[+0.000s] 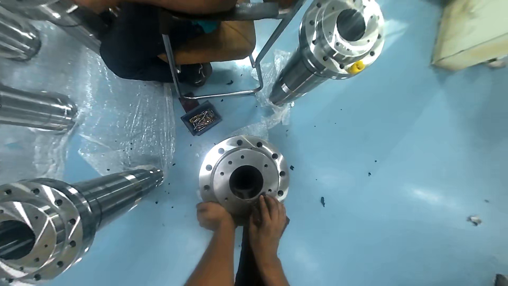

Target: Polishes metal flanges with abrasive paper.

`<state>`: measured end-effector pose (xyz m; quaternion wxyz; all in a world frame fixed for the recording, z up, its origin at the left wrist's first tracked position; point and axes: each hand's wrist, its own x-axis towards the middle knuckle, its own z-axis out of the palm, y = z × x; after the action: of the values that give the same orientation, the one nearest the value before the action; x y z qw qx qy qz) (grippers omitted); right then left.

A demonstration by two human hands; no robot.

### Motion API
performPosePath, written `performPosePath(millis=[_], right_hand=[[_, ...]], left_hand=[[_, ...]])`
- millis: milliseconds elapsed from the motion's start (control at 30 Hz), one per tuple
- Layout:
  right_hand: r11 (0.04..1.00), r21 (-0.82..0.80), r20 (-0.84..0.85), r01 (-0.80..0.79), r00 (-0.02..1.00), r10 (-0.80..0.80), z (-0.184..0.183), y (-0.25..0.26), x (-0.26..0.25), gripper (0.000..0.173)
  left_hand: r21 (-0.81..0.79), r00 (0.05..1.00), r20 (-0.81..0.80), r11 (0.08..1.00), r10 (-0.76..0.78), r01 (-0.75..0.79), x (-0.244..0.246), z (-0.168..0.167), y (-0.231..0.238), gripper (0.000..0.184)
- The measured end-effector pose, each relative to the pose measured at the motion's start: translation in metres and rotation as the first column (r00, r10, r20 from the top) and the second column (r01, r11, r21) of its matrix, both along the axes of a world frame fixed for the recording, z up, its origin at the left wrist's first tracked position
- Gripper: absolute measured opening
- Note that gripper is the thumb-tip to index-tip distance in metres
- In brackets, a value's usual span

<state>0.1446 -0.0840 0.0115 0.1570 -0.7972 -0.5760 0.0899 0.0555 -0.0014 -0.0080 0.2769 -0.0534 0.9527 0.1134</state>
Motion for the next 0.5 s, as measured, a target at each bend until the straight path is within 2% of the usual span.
performPosePath(millis=[267,400,500], right_hand=[[0.999,-0.028,-0.021,0.020,1.000,-0.020,0.001,-0.011,-0.010,0.042],[0.998,-0.025,-0.040,0.050,0.998,-0.051,0.002,0.007,-0.004,0.039],[0.996,-0.044,-0.040,0.074,0.996,-0.076,0.003,0.002,-0.007,0.041]], left_hand=[[0.002,1.000,-0.015,1.000,-0.006,0.006,-0.001,-0.003,-0.002,0.051],[0.013,1.000,-0.014,1.000,-0.026,0.026,-0.001,-0.002,-0.003,0.049],[0.014,1.000,-0.012,1.000,-0.028,0.028,-0.001,-0.001,-0.003,0.051]])
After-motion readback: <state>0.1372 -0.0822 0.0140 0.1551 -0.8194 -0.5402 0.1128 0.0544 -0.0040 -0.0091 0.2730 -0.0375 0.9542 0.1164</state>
